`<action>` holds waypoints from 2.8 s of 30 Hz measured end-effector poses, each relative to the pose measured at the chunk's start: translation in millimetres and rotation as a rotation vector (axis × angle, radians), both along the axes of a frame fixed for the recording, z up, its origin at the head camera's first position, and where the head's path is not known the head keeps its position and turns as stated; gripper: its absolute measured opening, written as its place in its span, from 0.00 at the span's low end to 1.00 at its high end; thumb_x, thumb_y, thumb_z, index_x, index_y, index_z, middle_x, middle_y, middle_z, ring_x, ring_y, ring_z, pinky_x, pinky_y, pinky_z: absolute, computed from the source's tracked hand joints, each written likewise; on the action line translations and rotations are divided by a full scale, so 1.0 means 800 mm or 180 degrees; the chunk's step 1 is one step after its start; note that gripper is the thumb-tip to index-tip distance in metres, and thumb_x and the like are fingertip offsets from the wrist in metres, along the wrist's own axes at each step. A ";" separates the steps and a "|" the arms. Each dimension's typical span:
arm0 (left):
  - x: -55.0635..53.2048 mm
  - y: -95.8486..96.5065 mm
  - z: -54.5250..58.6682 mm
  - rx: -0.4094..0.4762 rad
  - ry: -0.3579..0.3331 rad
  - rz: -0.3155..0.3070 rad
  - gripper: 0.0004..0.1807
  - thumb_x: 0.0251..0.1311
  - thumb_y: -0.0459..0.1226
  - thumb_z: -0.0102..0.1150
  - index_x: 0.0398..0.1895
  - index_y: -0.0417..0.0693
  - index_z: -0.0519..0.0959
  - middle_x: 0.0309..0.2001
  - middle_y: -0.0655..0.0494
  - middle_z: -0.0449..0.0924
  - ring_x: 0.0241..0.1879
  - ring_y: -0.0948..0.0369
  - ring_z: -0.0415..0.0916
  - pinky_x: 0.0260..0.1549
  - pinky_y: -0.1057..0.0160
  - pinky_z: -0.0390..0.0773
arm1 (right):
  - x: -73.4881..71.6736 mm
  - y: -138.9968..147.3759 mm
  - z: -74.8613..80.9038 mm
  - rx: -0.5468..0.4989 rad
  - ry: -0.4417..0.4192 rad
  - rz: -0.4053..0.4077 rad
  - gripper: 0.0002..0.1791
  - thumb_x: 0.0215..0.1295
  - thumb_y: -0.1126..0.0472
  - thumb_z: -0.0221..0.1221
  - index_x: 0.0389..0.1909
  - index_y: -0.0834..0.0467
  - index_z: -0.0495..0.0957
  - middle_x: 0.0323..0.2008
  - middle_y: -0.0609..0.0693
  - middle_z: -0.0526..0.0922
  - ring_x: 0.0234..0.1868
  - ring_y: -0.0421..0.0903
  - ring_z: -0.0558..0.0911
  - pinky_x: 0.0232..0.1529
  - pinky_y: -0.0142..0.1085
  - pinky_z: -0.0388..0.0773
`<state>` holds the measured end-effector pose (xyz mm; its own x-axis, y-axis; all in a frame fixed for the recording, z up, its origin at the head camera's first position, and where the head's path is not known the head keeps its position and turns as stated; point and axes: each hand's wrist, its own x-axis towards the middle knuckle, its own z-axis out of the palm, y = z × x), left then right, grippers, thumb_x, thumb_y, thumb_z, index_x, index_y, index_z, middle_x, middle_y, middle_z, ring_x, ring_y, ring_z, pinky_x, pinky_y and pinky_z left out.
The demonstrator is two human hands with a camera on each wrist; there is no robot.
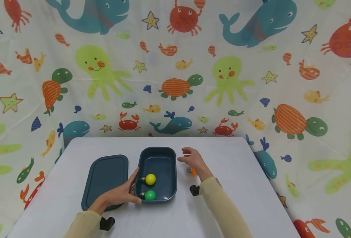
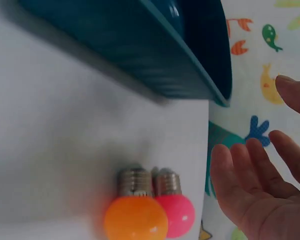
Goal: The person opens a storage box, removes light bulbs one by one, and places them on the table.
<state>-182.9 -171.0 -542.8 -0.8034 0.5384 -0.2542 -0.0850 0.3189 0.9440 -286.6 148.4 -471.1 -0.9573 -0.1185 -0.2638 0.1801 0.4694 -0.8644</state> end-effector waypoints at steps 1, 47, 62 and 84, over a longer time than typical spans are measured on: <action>-0.001 0.000 0.000 0.0005 -0.0002 0.0000 0.70 0.52 0.41 0.74 0.76 0.60 0.21 0.77 0.43 0.22 0.75 0.42 0.41 0.69 0.45 0.54 | 0.001 -0.005 0.000 -0.0001 0.0003 0.0017 0.31 0.61 0.60 0.66 0.66 0.57 0.70 0.62 0.56 0.74 0.60 0.55 0.74 0.58 0.48 0.76; -0.005 -0.003 -0.001 0.0022 -0.0063 -0.0039 0.70 0.52 0.41 0.74 0.76 0.62 0.21 0.78 0.45 0.21 0.76 0.44 0.38 0.70 0.45 0.52 | 0.019 -0.079 -0.011 -0.0015 -0.0105 0.0695 0.34 0.58 0.58 0.70 0.65 0.59 0.70 0.63 0.59 0.73 0.59 0.54 0.75 0.55 0.46 0.78; -0.005 -0.004 0.000 0.0005 -0.0006 -0.0057 0.70 0.52 0.42 0.74 0.76 0.59 0.21 0.78 0.44 0.22 0.75 0.43 0.39 0.70 0.44 0.52 | 0.027 -0.101 -0.022 -0.0036 -0.0228 0.0908 0.33 0.57 0.61 0.70 0.64 0.61 0.71 0.62 0.60 0.73 0.54 0.53 0.77 0.53 0.46 0.80; -0.004 -0.004 0.000 -0.0042 0.0031 -0.0057 0.70 0.52 0.43 0.74 0.76 0.59 0.21 0.78 0.43 0.26 0.75 0.42 0.40 0.69 0.44 0.54 | 0.041 -0.123 -0.040 0.0124 -0.0423 0.1081 0.31 0.54 0.64 0.71 0.60 0.64 0.74 0.57 0.60 0.76 0.52 0.54 0.79 0.47 0.46 0.83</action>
